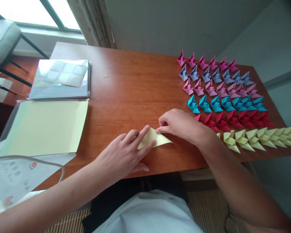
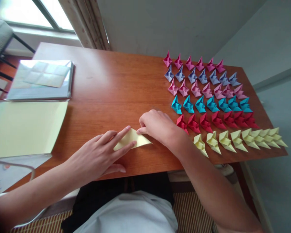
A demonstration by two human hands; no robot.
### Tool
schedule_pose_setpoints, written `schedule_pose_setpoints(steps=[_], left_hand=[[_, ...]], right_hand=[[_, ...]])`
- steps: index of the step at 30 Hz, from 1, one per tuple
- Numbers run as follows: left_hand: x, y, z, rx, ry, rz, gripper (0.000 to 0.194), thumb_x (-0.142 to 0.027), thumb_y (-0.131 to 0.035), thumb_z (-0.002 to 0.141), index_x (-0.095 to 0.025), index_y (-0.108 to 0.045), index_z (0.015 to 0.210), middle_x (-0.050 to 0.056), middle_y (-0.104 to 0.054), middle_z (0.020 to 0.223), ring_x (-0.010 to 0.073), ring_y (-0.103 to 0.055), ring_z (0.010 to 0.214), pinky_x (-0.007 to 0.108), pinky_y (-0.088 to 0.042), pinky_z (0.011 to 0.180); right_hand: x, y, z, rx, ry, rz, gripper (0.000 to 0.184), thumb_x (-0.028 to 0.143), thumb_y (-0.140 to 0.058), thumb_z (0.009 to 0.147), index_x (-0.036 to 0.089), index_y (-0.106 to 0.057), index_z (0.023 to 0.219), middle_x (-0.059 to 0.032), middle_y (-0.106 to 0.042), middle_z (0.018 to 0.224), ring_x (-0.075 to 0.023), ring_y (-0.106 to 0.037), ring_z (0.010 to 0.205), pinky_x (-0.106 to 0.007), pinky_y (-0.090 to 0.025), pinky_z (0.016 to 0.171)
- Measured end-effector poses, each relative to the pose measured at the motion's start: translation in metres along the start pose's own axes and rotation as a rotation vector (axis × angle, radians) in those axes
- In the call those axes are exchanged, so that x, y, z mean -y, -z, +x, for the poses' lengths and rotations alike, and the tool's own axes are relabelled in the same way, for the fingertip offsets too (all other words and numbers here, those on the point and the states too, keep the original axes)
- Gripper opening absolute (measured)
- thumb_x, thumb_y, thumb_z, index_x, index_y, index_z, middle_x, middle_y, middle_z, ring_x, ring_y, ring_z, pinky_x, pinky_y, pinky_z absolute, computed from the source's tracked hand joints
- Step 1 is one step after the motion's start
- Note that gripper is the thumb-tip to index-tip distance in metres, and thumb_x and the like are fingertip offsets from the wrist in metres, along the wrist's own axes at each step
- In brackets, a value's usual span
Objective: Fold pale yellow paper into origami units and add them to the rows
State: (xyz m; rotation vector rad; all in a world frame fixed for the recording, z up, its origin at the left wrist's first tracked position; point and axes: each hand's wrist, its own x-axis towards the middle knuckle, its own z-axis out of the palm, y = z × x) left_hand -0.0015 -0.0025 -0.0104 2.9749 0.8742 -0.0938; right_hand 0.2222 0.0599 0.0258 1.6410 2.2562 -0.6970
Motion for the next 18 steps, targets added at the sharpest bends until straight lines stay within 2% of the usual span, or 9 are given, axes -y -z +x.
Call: schedule_pose_setpoints(steps=[4, 7, 10, 12, 15, 18], left_hand=[[0.0, 0.002, 0.0, 0.006, 0.005, -0.021, 0.076, -0.071, -0.058, 0.085, -0.028, -0.051, 0.148, 0.017, -0.038, 0.161, 0.0315, -0.057, 0.114, 0.04, -0.049, 0.087], [0.0, 0.004, 0.001, 0.02, 0.01, -0.026, 0.074, -0.069, -0.059, 0.085, -0.029, -0.052, 0.147, 0.016, -0.04, 0.16, 0.0317, -0.057, 0.115, 0.04, -0.05, 0.088], [0.0, 0.006, 0.001, 0.015, 0.017, -0.028, 0.069, -0.065, -0.061, 0.087, -0.029, -0.053, 0.145, 0.016, -0.041, 0.16, 0.032, -0.058, 0.114, 0.04, -0.051, 0.087], [-0.001, 0.007, 0.002, 0.013, 0.029, -0.031, 0.063, -0.06, -0.062, 0.089, -0.029, -0.055, 0.143, 0.016, -0.041, 0.159, 0.0321, -0.058, 0.114, 0.041, -0.052, 0.086], [-0.004, 0.01, 0.004, 0.026, 0.056, -0.027, 0.052, -0.05, -0.06, 0.093, -0.029, -0.057, 0.14, 0.015, -0.042, 0.159, 0.0313, -0.06, 0.111, 0.04, -0.052, 0.084], [-0.008, 0.014, 0.005, 0.053, 0.094, -0.03, 0.047, -0.043, -0.056, 0.097, -0.028, -0.055, 0.142, 0.015, -0.045, 0.157, 0.0302, -0.061, 0.109, 0.041, -0.053, 0.084]], right_hand=[[-0.011, 0.006, -0.017, 0.165, -0.044, -0.097, 0.023, 0.037, -0.074, 0.084, 0.021, -0.071, 0.068, -0.0019, -0.069, 0.069, -0.0147, -0.059, 0.064, -0.028, -0.028, 0.055], [-0.021, 0.005, -0.032, 0.161, -0.032, -0.141, 0.021, 0.035, -0.077, 0.082, 0.02, -0.069, 0.069, -0.0018, -0.07, 0.072, -0.0153, -0.06, 0.063, -0.028, -0.027, 0.053], [-0.026, 0.001, -0.044, 0.062, 0.029, -0.178, 0.015, 0.019, -0.078, 0.079, 0.02, -0.066, 0.07, -0.0022, -0.069, 0.076, -0.0175, -0.062, 0.067, -0.029, -0.029, 0.055], [-0.022, -0.003, -0.049, -0.032, 0.068, -0.153, 0.015, 0.013, -0.071, 0.084, 0.021, -0.065, 0.073, -0.0035, -0.07, 0.079, -0.0197, -0.064, 0.073, -0.03, -0.034, 0.06], [-0.009, -0.014, -0.05, -0.163, 0.042, -0.069, 0.011, 0.019, -0.063, 0.094, 0.022, -0.066, 0.083, -0.0056, -0.071, 0.086, -0.0226, -0.066, 0.081, -0.032, -0.038, 0.065], [0.004, -0.033, -0.048, -0.254, 0.011, -0.041, 0.015, 0.032, -0.068, 0.092, 0.021, -0.061, 0.083, -0.0054, -0.068, 0.084, -0.0239, -0.064, 0.081, -0.034, -0.04, 0.065]])
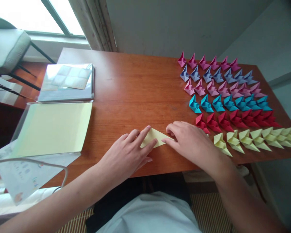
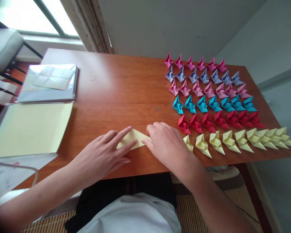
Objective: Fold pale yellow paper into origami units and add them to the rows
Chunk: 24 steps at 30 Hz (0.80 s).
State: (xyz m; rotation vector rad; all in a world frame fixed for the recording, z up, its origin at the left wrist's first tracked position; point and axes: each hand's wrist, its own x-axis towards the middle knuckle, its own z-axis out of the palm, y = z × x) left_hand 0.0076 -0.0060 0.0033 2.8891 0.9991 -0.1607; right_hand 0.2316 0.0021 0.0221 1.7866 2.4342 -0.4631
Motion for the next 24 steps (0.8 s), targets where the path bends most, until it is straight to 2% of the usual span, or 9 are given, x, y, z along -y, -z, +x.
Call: schedule_pose_setpoints(steps=[6, 9, 11, 13, 15, 17, 20, 22, 24], left_hand=[[-0.006, 0.005, -0.006, -0.024, 0.1, -0.148, 0.041, -0.027, -0.05, 0.1, -0.023, -0.056, 0.14, 0.013, -0.052, 0.151, 0.0296, -0.059, 0.114, 0.044, -0.054, 0.09], [-0.006, 0.001, -0.007, -0.224, 0.255, -0.323, 0.044, -0.027, -0.053, 0.098, -0.02, -0.054, 0.141, 0.014, -0.056, 0.145, 0.03, -0.054, 0.124, 0.046, -0.05, 0.101], [-0.004, -0.003, -0.005, -0.361, 0.394, -0.461, 0.043, -0.031, -0.057, 0.096, -0.018, -0.057, 0.137, 0.014, -0.06, 0.138, 0.0283, -0.058, 0.121, 0.042, -0.051, 0.099], [-0.002, -0.007, -0.001, -0.399, 0.487, -0.687, 0.033, -0.035, -0.061, 0.094, -0.017, -0.066, 0.122, 0.011, -0.071, 0.117, 0.0231, -0.067, 0.099, 0.034, -0.055, 0.084], [0.001, -0.008, 0.005, -0.373, 0.501, -1.0, 0.024, -0.039, -0.063, 0.093, -0.017, -0.072, 0.101, 0.005, -0.075, 0.091, 0.0176, -0.067, 0.076, 0.027, -0.054, 0.068], [0.004, -0.009, 0.012, -0.367, 0.493, -1.289, 0.023, -0.04, -0.066, 0.091, -0.018, -0.072, 0.087, 0.003, -0.073, 0.078, 0.0156, -0.066, 0.069, 0.024, -0.051, 0.062], [0.008, -0.008, 0.024, -0.457, 0.551, -1.523, 0.022, -0.039, -0.076, 0.084, -0.017, -0.073, 0.084, 0.003, -0.074, 0.079, 0.0157, -0.066, 0.072, 0.023, -0.051, 0.064], [0.01, -0.007, 0.032, -0.548, 0.622, -1.568, 0.023, -0.039, -0.079, 0.08, -0.016, -0.074, 0.084, 0.004, -0.075, 0.081, 0.0162, -0.067, 0.073, 0.024, -0.053, 0.066], [0.012, -0.006, 0.038, -0.622, 0.664, -1.584, 0.024, -0.039, -0.08, 0.079, -0.016, -0.075, 0.087, 0.005, -0.076, 0.086, 0.017, -0.068, 0.077, 0.025, -0.054, 0.069]], right_hand=[[0.006, -0.029, -0.008, -0.091, -0.015, 0.203, 0.019, 0.022, -0.07, 0.089, 0.022, -0.052, 0.081, -0.0024, -0.064, 0.086, -0.0215, -0.06, 0.083, -0.033, -0.042, 0.071], [0.004, -0.029, -0.011, -0.11, -0.006, 0.446, 0.016, 0.014, -0.064, 0.09, 0.022, -0.053, 0.081, 0.0007, -0.064, 0.083, -0.0178, -0.06, 0.08, -0.03, -0.042, 0.07], [0.003, -0.025, -0.012, -0.138, 0.014, 0.623, 0.013, 0.013, -0.06, 0.092, 0.022, -0.058, 0.084, 0.0019, -0.066, 0.084, -0.0156, -0.061, 0.079, -0.028, -0.044, 0.07], [0.002, -0.022, -0.011, -0.188, 0.041, 0.76, 0.011, 0.015, -0.06, 0.093, 0.023, -0.063, 0.086, 0.0015, -0.068, 0.086, -0.0152, -0.063, 0.081, -0.028, -0.048, 0.072], [0.0, -0.021, -0.007, -0.261, 0.049, 0.86, 0.008, 0.02, -0.062, 0.093, 0.023, -0.067, 0.087, -0.0004, -0.07, 0.089, -0.0166, -0.065, 0.084, -0.029, -0.051, 0.076], [-0.001, -0.025, -0.001, -0.35, 0.014, 0.978, 0.005, 0.027, -0.065, 0.093, 0.024, -0.069, 0.093, -0.002, -0.071, 0.094, -0.0179, -0.067, 0.088, -0.03, -0.053, 0.077], [0.0, -0.034, 0.012, -0.44, -0.075, 1.214, 0.021, 0.037, -0.067, 0.092, 0.025, -0.065, 0.11, -0.0027, -0.069, 0.101, -0.0173, -0.067, 0.091, -0.029, -0.055, 0.078], [0.003, -0.04, 0.019, -0.395, -0.098, 1.321, 0.032, 0.043, -0.066, 0.091, 0.024, -0.059, 0.117, -0.0039, -0.069, 0.103, -0.0181, -0.068, 0.094, -0.029, -0.056, 0.076], [0.007, -0.044, 0.022, -0.329, -0.098, 1.369, 0.034, 0.047, -0.066, 0.091, 0.023, -0.059, 0.114, -0.005, -0.07, 0.102, -0.0197, -0.069, 0.094, -0.029, -0.057, 0.074]])
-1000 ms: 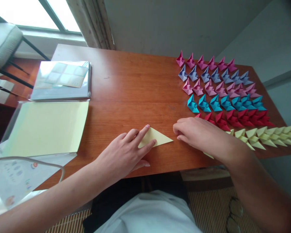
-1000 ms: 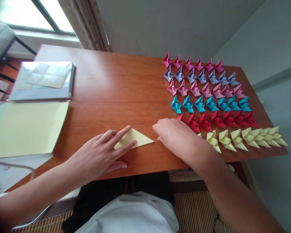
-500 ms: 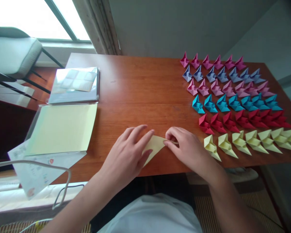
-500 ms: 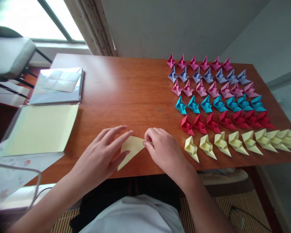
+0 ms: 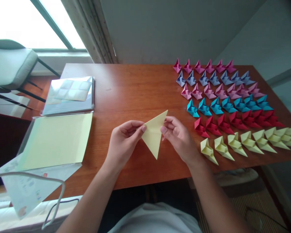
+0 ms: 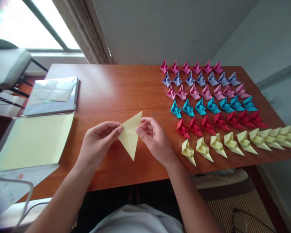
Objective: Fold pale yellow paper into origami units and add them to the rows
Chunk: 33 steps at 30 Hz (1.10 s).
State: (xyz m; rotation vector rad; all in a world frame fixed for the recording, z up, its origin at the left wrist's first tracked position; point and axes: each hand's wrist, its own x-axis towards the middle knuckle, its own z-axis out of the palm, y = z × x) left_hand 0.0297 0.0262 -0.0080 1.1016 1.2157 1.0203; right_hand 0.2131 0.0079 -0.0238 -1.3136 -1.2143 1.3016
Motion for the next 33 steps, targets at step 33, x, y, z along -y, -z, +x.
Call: schedule_pose_setpoints(steps=[33], left_hand=[[-0.008, 0.003, 0.008, 0.233, 0.151, -0.076, 0.024, -0.033, -0.075, 0.086, -0.018, -0.074, 0.104, 0.002, -0.07, 0.085, 0.0104, -0.058, 0.071, 0.017, -0.049, 0.06]], right_hand=[[0.001, 0.002, -0.008, 0.02, -0.06, 0.156, 0.029, 0.047, -0.062, 0.095, 0.025, -0.073, 0.11, -0.0035, -0.077, 0.1, -0.0196, -0.072, 0.088, -0.031, -0.058, 0.08]])
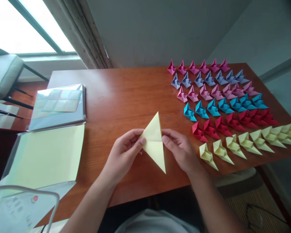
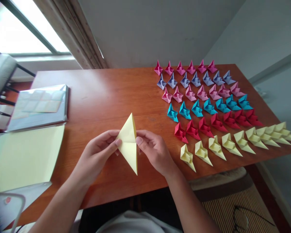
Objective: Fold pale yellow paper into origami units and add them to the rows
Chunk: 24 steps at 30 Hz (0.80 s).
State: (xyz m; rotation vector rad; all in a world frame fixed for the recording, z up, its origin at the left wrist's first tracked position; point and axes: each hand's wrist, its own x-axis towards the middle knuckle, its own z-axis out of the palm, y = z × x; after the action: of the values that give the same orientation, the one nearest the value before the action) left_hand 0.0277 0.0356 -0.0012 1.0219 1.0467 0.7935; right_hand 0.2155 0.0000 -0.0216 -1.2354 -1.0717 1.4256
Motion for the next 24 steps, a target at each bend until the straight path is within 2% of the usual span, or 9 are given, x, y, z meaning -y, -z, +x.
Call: schedule_pose_setpoints(steps=[4, 8, 12, 16, 21, 24], left_hand=[[0.0023, -0.0011, 0.0, 0.05, 0.02, -0.054, 0.027, -0.033, -0.072, 0.089, -0.018, -0.072, 0.111, 0.001, -0.065, 0.08, 0.0093, -0.053, 0.066, 0.017, -0.048, 0.056], [0.003, -0.0017, 0.0012, 0.08, 0.025, -0.034, 0.031, -0.035, -0.068, 0.091, -0.017, -0.07, 0.116, 0.002, -0.065, 0.083, 0.0106, -0.054, 0.07, 0.019, -0.049, 0.058], [-0.0001, -0.0028, 0.0011, 0.112, 0.032, 0.035, 0.038, -0.035, -0.068, 0.091, -0.013, -0.067, 0.122, 0.004, -0.068, 0.09, 0.0119, -0.057, 0.073, 0.022, -0.051, 0.065], [-0.0015, -0.0042, -0.0004, 0.129, 0.056, 0.041, 0.049, -0.036, -0.068, 0.091, -0.01, -0.06, 0.132, 0.008, -0.069, 0.101, 0.0153, -0.06, 0.083, 0.025, -0.052, 0.073], [0.0001, -0.0064, -0.0005, 0.195, 0.08, -0.012, 0.059, -0.036, -0.069, 0.09, -0.011, -0.051, 0.14, 0.013, -0.066, 0.119, 0.0207, -0.061, 0.1, 0.03, -0.052, 0.085], [0.0016, -0.0077, -0.0002, 0.233, 0.076, -0.041, 0.062, -0.034, -0.074, 0.086, -0.013, -0.049, 0.139, 0.013, -0.063, 0.123, 0.0245, -0.06, 0.108, 0.037, -0.05, 0.095]], right_hand=[[0.0032, -0.0017, -0.0006, 0.033, 0.02, 0.037, 0.025, 0.043, -0.064, 0.095, 0.026, -0.074, 0.11, -0.0029, -0.076, 0.107, -0.0195, -0.072, 0.096, -0.029, -0.057, 0.083], [0.0021, -0.0028, -0.0002, 0.069, 0.041, 0.038, 0.026, 0.043, -0.066, 0.094, 0.026, -0.075, 0.111, -0.0028, -0.076, 0.106, -0.0185, -0.072, 0.093, -0.027, -0.057, 0.078], [-0.0015, -0.0045, 0.0006, 0.085, 0.075, 0.037, 0.024, 0.039, -0.068, 0.094, 0.028, -0.074, 0.114, -0.0021, -0.076, 0.107, -0.0176, -0.071, 0.091, -0.027, -0.056, 0.078], [-0.0029, -0.0058, 0.0001, 0.047, 0.095, -0.004, 0.023, 0.036, -0.067, 0.095, 0.028, -0.074, 0.114, -0.0026, -0.076, 0.109, -0.0186, -0.071, 0.092, -0.03, -0.056, 0.083], [-0.0028, -0.0054, 0.0003, 0.012, 0.086, -0.002, 0.022, 0.034, -0.068, 0.094, 0.027, -0.074, 0.114, -0.0033, -0.076, 0.11, -0.0186, -0.071, 0.091, -0.032, -0.056, 0.084], [-0.0021, -0.0056, 0.0017, 0.018, 0.091, -0.005, 0.021, 0.034, -0.068, 0.094, 0.027, -0.074, 0.113, -0.0034, -0.076, 0.107, -0.019, -0.071, 0.094, -0.031, -0.056, 0.083]])
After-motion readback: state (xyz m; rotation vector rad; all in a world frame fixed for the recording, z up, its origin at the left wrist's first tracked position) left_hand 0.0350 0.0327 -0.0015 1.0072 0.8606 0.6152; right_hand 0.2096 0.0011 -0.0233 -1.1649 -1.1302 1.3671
